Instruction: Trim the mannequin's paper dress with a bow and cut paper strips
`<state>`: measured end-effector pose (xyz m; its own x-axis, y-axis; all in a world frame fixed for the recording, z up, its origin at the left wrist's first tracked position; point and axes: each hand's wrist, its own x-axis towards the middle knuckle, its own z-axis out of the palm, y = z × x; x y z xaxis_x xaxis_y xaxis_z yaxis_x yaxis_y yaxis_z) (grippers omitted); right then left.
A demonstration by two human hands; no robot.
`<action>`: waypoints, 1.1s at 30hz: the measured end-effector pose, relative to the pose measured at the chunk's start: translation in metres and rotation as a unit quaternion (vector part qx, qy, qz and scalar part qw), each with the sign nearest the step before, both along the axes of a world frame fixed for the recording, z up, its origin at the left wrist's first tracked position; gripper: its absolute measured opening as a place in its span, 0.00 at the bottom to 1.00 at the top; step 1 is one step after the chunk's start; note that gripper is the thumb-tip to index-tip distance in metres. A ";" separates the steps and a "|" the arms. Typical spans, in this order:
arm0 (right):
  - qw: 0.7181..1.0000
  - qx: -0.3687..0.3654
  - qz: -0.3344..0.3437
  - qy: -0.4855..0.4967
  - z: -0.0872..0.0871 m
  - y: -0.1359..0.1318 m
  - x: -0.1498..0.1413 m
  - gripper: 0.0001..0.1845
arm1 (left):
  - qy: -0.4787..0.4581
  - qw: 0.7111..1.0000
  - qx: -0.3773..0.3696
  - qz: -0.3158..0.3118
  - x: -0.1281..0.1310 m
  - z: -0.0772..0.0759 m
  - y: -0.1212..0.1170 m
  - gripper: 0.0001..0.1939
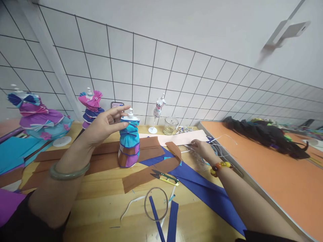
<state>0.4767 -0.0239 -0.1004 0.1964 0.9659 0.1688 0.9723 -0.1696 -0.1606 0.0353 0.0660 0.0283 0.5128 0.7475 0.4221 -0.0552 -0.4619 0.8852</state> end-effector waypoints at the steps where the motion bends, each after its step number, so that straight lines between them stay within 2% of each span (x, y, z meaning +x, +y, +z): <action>1: 1.000 -0.001 0.005 0.001 0.000 0.003 -0.002 0.12 | 0.002 1.000 0.000 0.001 0.000 0.000 0.000 0.32; 10: 1.000 -0.002 0.030 0.004 -0.007 0.018 -0.005 0.17 | 0.012 1.000 0.005 0.004 0.000 0.003 -0.002 0.31; 14: 1.000 0.014 0.011 -0.004 -0.001 0.018 0.002 0.19 | 0.008 1.000 0.007 0.003 0.000 0.003 -0.002 0.30; 27: 1.000 0.026 -0.012 0.006 0.011 0.005 0.007 0.19 | 0.016 1.000 0.010 0.007 0.000 0.003 -0.003 0.30; 33: 0.997 0.058 -0.020 0.049 0.028 -0.003 -0.001 0.15 | 0.012 1.000 0.013 0.011 0.001 0.003 -0.003 0.29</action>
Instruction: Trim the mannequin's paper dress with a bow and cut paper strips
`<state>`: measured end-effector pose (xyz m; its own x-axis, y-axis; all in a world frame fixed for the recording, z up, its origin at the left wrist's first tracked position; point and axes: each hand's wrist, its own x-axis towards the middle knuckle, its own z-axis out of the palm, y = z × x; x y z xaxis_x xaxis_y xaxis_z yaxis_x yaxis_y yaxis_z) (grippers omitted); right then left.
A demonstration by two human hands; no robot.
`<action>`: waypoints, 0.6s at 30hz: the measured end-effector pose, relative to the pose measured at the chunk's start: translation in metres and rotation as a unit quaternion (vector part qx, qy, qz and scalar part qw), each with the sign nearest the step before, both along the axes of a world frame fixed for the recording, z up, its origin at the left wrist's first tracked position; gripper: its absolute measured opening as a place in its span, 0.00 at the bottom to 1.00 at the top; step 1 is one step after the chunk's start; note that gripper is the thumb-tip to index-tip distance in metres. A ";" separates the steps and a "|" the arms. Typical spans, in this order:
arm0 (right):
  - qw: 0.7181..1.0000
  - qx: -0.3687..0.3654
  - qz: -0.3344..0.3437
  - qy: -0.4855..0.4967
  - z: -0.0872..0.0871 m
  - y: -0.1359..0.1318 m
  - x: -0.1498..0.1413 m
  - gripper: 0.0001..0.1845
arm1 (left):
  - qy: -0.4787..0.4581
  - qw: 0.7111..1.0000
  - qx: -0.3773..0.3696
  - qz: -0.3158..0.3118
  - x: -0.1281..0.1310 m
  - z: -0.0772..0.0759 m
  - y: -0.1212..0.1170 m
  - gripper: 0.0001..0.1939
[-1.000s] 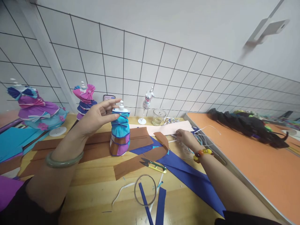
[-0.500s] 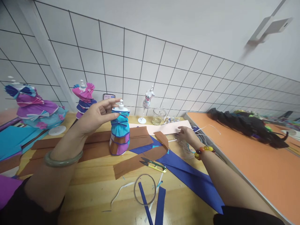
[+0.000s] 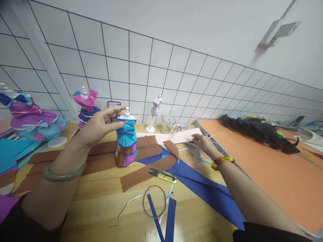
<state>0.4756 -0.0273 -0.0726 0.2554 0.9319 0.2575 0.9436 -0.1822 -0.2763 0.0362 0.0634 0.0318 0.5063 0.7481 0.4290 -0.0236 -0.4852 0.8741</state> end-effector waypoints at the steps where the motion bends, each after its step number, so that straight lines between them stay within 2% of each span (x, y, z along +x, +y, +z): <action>1: 1.000 0.009 -0.002 0.009 0.005 -0.001 -0.004 0.15 | 0.000 1.000 0.000 0.001 0.000 0.000 0.000 0.29; 4: 0.999 0.034 -0.007 0.042 0.024 -0.005 -0.023 0.20 | -0.001 1.000 -0.002 0.002 0.001 0.000 0.000 0.30; 7: 0.995 0.062 0.000 0.076 0.048 -0.011 -0.057 0.22 | -0.007 1.000 -0.001 -0.002 0.001 0.000 -0.001 0.30; 8: 0.990 0.090 0.005 0.110 0.056 -0.013 -0.071 0.22 | -0.009 1.000 -0.001 -0.003 0.001 0.000 -0.001 0.30; 11: 0.969 0.154 0.071 0.180 0.081 -0.022 -0.115 0.21 | -0.007 1.000 -0.002 -0.004 0.000 -0.001 0.000 0.29; 13: 0.955 0.167 0.110 0.218 0.094 -0.027 -0.144 0.18 | -0.007 1.000 -0.004 -0.008 0.000 -0.002 0.001 0.29; 18: 0.918 0.160 0.193 0.309 0.110 -0.035 -0.207 0.11 | -0.027 0.999 -0.012 -0.040 0.000 -0.005 0.002 0.29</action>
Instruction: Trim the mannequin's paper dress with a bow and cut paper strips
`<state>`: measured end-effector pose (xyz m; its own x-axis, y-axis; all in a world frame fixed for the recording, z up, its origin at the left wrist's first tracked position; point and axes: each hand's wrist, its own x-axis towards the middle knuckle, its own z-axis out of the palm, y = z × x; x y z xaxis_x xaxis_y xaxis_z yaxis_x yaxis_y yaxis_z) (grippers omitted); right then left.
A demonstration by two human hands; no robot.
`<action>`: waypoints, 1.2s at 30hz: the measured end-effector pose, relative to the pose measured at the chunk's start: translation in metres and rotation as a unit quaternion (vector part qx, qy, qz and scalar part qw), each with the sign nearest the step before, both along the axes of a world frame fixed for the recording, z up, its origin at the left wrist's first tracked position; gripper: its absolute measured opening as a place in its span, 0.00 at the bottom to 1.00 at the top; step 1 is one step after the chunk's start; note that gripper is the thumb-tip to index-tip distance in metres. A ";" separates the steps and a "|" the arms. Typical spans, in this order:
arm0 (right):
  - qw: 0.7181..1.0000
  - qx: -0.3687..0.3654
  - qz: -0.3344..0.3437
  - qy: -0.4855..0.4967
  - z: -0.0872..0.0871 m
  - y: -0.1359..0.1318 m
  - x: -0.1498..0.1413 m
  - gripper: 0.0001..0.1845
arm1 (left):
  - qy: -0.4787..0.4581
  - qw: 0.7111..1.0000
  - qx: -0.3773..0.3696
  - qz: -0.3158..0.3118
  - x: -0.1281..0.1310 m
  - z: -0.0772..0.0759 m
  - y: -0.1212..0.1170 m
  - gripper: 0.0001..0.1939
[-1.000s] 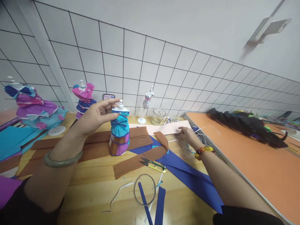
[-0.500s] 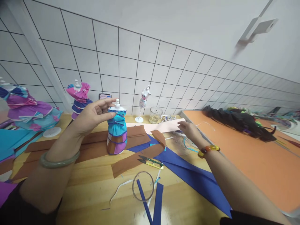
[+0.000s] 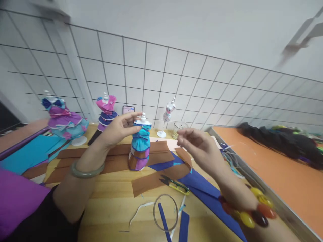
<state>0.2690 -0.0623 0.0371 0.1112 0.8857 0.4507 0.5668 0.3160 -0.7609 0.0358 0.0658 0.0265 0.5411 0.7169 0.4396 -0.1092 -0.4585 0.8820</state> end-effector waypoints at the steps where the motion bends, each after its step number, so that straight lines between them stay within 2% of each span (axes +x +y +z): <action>1: 1.000 0.015 0.017 0.001 0.000 0.000 -0.011 0.10 | -0.002 1.000 0.000 -0.002 0.000 0.000 0.000 0.29; 6: 0.986 0.110 0.064 -0.108 0.002 0.006 -0.052 0.03 | 0.000 1.000 0.007 0.006 -0.001 -0.001 0.000 0.28; 9: 0.970 0.147 0.089 -0.171 0.003 0.016 -0.063 0.04 | -0.012 1.000 0.001 0.004 0.000 -0.002 0.000 0.27; 13: 0.965 0.155 0.078 -0.195 0.000 0.029 -0.065 0.06 | -0.019 1.000 -0.017 -0.011 0.000 -0.002 -0.001 0.28; 18: 0.972 0.169 0.054 -0.156 -0.011 0.040 -0.065 0.06 | -0.018 1.000 -0.002 -0.008 0.001 -0.003 -0.001 0.27; 23: 0.962 0.224 -0.002 -0.156 -0.014 0.042 -0.064 0.05 | -0.011 1.000 -0.004 -0.012 0.000 -0.005 0.001 0.27; 28: 0.958 0.211 -0.055 -0.185 -0.018 0.043 -0.055 0.06 | -0.006 1.000 -0.002 -0.011 0.000 -0.006 0.003 0.27; 36: 0.924 0.294 -0.056 -0.239 -0.024 0.047 -0.066 0.04 | -0.008 1.000 -0.003 -0.012 0.001 -0.006 0.003 0.27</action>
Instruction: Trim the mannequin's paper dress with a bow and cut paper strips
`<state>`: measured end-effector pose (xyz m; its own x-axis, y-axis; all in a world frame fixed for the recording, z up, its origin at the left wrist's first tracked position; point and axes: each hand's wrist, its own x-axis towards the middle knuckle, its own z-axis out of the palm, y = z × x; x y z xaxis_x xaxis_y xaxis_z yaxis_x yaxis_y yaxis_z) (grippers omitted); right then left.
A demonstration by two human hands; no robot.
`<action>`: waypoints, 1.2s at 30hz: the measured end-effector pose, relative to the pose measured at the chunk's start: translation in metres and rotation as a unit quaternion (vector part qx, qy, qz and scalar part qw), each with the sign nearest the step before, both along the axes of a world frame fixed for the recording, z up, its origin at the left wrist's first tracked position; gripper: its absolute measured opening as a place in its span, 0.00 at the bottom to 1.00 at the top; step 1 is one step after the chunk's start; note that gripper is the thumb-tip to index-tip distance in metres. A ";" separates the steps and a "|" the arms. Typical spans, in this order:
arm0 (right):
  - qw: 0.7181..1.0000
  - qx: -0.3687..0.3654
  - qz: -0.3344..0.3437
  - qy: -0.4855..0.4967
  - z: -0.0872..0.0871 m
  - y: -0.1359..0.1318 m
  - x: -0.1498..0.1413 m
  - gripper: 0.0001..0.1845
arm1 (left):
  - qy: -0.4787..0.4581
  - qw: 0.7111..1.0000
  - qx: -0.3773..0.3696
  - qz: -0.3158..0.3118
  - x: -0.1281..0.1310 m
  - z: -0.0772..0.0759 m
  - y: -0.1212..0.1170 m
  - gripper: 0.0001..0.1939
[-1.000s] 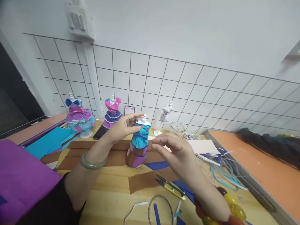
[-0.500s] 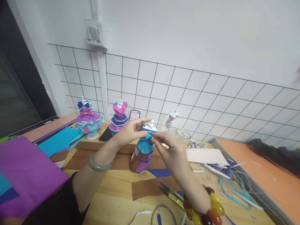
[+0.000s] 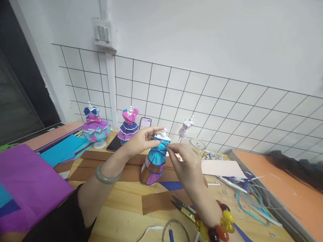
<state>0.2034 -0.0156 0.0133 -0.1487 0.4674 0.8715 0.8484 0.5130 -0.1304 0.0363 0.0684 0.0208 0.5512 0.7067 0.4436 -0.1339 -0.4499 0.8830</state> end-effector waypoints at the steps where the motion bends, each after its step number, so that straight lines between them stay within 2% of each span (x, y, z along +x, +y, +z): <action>1: 1.000 0.004 0.002 0.002 0.000 0.000 -0.002 0.04 | -0.001 1.000 0.000 0.001 0.000 0.000 0.000 0.27; 9: 0.997 -0.025 -0.038 0.057 0.002 -0.003 0.002 0.05 | -0.005 1.000 0.004 -0.002 0.001 -0.001 0.001 0.26; 15: 0.998 -0.058 0.018 0.030 0.006 -0.003 -0.007 0.07 | -0.008 1.000 -0.006 -0.009 0.001 -0.001 0.000 0.27; 24: 0.985 -0.106 0.086 0.105 0.002 -0.003 -0.005 0.05 | -0.018 1.000 -0.004 -0.025 0.001 -0.002 0.004 0.27; 27: 0.982 -0.119 0.087 0.121 0.001 -0.004 -0.006 0.05 | -0.026 0.999 -0.007 -0.036 0.001 -0.003 0.004 0.27; 29: 0.984 -0.111 0.068 0.124 0.001 -0.003 -0.008 0.05 | -0.028 0.999 -0.011 -0.041 0.001 -0.003 0.004 0.27; 32: 0.994 -0.059 0.031 0.086 0.002 -0.001 -0.011 0.03 | -0.026 0.999 -0.013 -0.039 0.002 -0.003 0.004 0.27; 36: 0.999 0.003 0.034 0.007 0.004 0.003 -0.014 0.05 | -0.026 0.999 -0.006 -0.031 0.003 -0.003 0.004 0.27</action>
